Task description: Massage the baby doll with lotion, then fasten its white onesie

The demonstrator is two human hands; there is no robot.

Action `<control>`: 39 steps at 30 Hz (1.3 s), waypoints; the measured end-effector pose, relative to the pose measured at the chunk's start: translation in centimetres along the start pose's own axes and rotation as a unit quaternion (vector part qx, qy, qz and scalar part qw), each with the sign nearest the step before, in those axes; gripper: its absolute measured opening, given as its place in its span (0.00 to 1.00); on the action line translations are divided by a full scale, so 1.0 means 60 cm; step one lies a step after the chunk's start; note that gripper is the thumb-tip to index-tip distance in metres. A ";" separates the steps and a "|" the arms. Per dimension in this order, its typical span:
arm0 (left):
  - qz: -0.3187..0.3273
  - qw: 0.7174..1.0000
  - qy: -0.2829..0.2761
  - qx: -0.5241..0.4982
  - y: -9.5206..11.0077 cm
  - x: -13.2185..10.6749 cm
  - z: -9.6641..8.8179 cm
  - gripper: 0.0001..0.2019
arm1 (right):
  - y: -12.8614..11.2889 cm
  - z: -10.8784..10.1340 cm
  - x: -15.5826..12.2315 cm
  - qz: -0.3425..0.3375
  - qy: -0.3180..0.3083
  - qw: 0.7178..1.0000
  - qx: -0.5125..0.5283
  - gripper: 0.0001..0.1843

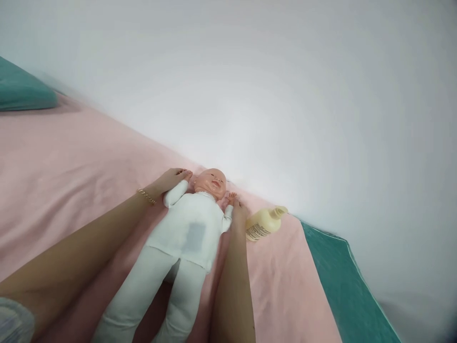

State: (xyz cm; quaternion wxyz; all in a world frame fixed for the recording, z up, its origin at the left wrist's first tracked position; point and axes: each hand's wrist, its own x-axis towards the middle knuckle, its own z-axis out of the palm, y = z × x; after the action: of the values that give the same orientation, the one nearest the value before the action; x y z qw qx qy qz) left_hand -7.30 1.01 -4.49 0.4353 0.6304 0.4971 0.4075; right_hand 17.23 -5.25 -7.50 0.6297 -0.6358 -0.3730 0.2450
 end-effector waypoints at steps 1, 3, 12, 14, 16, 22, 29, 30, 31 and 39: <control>0.003 1.000 0.003 0.000 0.001 -0.003 0.000 0.23 | -0.004 -0.002 0.000 -0.001 0.012 1.000 0.005 0.22; 0.013 1.000 0.022 -0.010 0.004 -0.012 0.001 0.24 | -0.014 -0.003 -0.003 -0.008 0.036 0.999 0.011 0.22; 0.124 0.971 0.161 -0.129 0.048 -0.100 -0.021 0.23 | -0.075 0.018 -0.075 -0.075 0.078 0.994 -0.021 0.19; 0.143 0.971 0.158 -0.103 0.061 -0.123 -0.032 0.23 | -0.093 0.001 -0.099 -0.085 0.066 0.993 -0.042 0.18; 0.153 0.974 0.154 -0.069 0.070 -0.146 -0.040 0.24 | -0.111 -0.024 -0.126 -0.093 0.053 0.992 -0.063 0.20; 0.087 0.975 0.203 -0.031 0.079 -0.242 -0.047 0.20 | -0.138 -0.088 -0.234 -0.085 0.032 0.990 -0.110 0.25; -0.072 0.980 0.175 0.064 0.047 -0.342 -0.065 0.31 | -0.113 -0.135 -0.352 0.038 -0.005 0.983 -0.179 0.38; -0.094 0.979 0.159 0.085 0.041 -0.349 -0.069 0.34 | -0.108 -0.140 -0.363 0.047 -0.011 0.981 -0.186 0.39; -0.109 0.978 0.143 0.103 0.035 -0.354 -0.072 0.36 | -0.103 -0.145 -0.371 0.052 -0.015 0.980 -0.193 0.40; -0.002 0.963 0.069 0.260 0.021 -0.369 -0.069 0.17 | -0.069 -0.150 -0.386 -0.016 -0.044 0.943 -0.328 0.37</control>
State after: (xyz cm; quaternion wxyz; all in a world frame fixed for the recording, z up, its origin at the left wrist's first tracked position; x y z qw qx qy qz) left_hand -14.72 -20.28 -3.88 0.2217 0.6912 0.6158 0.3065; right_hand 9.64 -29.24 -6.32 0.3727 -0.7899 -0.4702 0.1270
